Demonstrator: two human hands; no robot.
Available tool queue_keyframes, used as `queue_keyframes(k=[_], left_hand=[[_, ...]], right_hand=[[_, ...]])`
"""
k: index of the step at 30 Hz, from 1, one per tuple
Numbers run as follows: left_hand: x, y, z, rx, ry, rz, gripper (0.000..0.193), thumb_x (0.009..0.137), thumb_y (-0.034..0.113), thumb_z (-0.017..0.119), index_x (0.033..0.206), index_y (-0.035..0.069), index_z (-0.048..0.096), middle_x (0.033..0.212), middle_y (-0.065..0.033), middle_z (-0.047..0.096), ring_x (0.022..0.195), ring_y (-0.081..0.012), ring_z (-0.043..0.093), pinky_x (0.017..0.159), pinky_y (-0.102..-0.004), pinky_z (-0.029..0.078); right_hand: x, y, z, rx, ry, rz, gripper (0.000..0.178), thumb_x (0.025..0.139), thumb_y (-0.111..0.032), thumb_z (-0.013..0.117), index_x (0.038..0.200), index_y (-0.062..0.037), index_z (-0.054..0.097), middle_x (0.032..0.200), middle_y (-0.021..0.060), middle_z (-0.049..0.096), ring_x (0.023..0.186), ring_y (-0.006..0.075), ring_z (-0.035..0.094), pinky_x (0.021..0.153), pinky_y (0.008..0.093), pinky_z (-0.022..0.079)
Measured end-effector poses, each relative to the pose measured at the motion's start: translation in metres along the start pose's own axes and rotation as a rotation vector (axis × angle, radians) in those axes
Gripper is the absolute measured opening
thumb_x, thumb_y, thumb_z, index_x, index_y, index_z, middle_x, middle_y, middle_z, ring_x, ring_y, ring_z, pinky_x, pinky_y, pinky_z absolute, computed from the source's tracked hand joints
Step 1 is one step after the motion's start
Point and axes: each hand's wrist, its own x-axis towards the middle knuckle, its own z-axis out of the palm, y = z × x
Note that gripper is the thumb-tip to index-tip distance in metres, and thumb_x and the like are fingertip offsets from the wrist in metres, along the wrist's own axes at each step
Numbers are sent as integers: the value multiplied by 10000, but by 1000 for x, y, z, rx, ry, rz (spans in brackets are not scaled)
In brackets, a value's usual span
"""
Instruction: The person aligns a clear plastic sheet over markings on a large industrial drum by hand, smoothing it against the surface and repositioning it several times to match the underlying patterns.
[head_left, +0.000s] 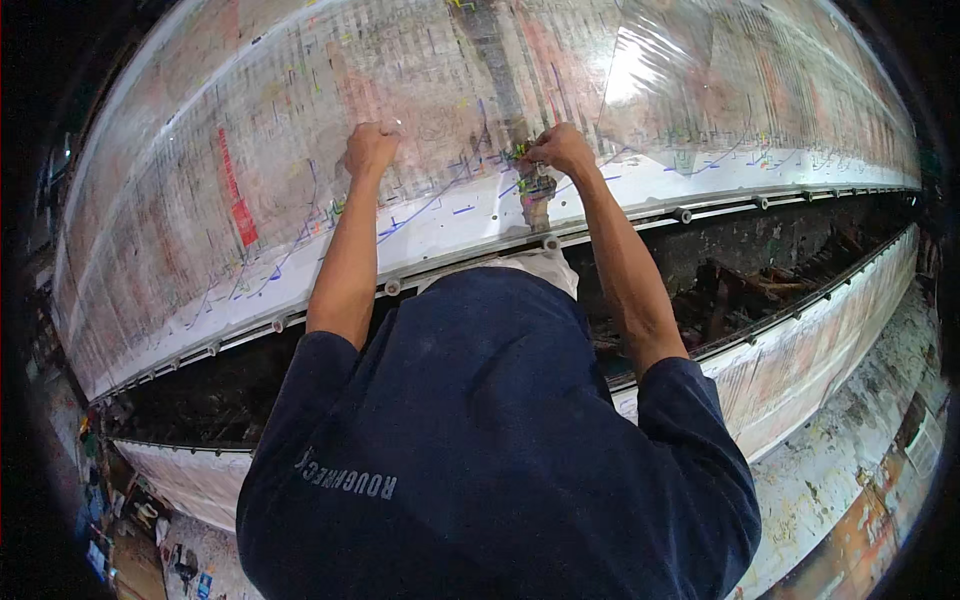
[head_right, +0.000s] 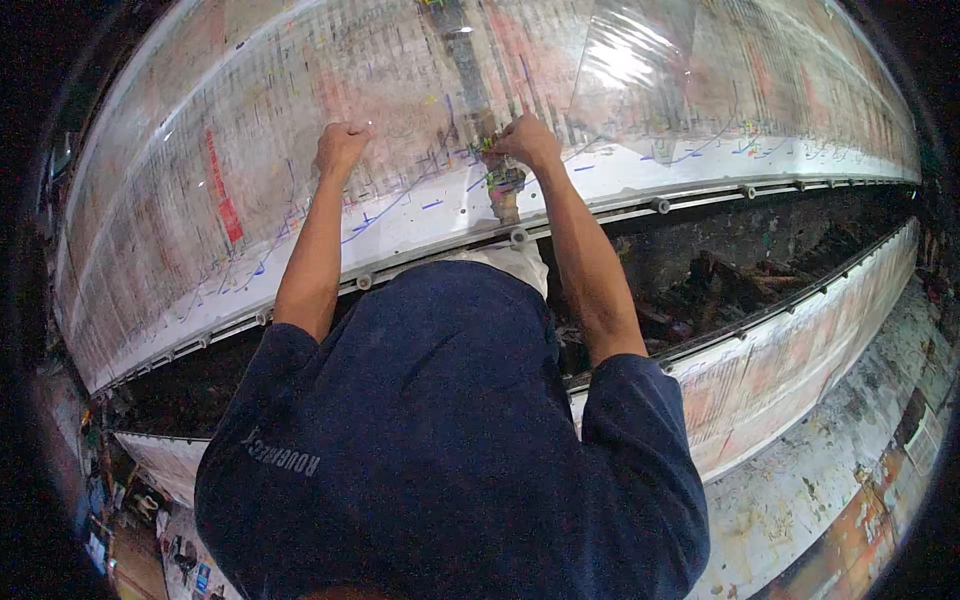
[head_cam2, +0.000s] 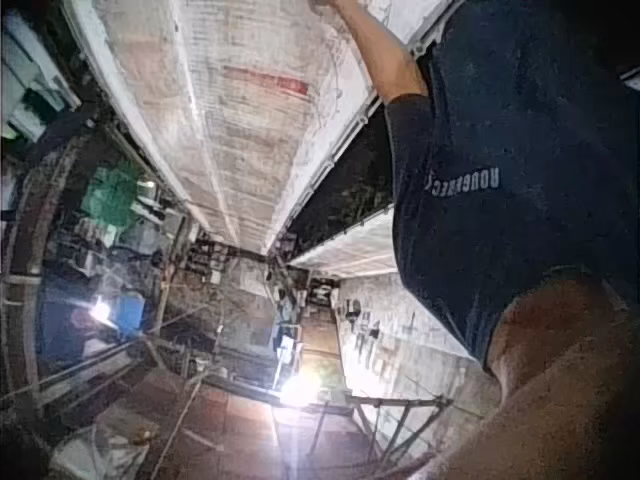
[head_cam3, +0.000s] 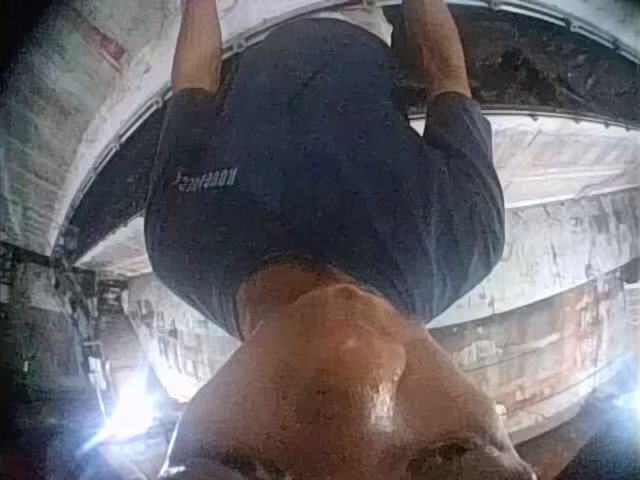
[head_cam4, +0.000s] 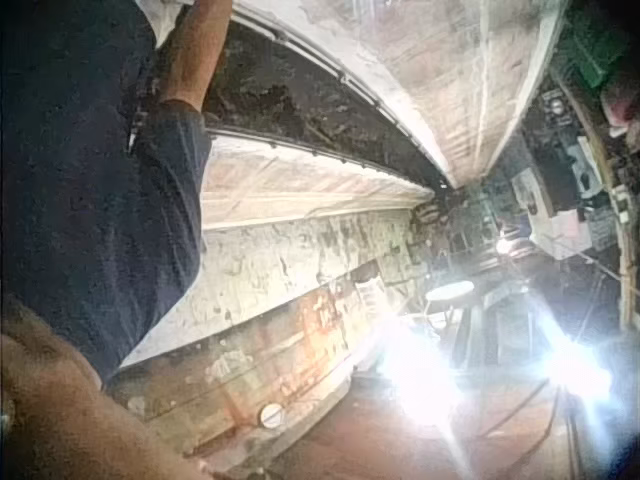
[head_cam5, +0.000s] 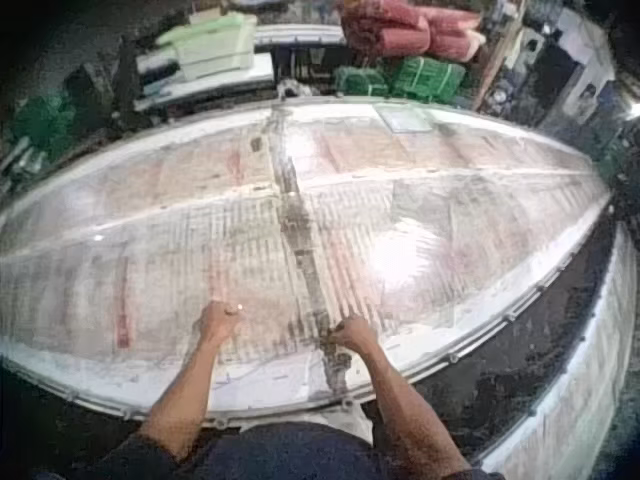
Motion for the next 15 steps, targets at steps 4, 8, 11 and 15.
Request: queue_keyframes(k=[4,8,11,15], left_hand=[[-8,-14,-1,58,-30,42,283,778,380,751,908,129,774,963,-154,739,951,-346,700,821,-460,537],[-13,-15,-3,-41,-18,103,342,750,408,810,868,91,764,905,-151,738,886,-351,703,779,-455,534],[-14,-17,1,-16,24,165,345,744,393,825,838,68,754,860,-158,730,846,-352,701,749,-455,529],[-17,-25,4,-70,51,177,376,758,378,824,749,30,681,848,-149,680,818,-321,674,744,-414,505]], right_hand=[[-15,-19,6,-150,67,161,353,659,-403,843,842,-107,784,820,172,732,839,334,714,747,439,547],[-9,-7,8,-128,27,91,383,658,-429,852,813,-88,770,794,170,726,787,341,712,726,438,546],[-2,2,9,-139,-30,127,372,654,-424,856,844,-114,775,835,157,730,810,338,710,734,436,548],[-3,-2,8,-131,-85,140,398,631,-449,871,868,-143,781,865,146,739,851,337,717,759,442,559]])
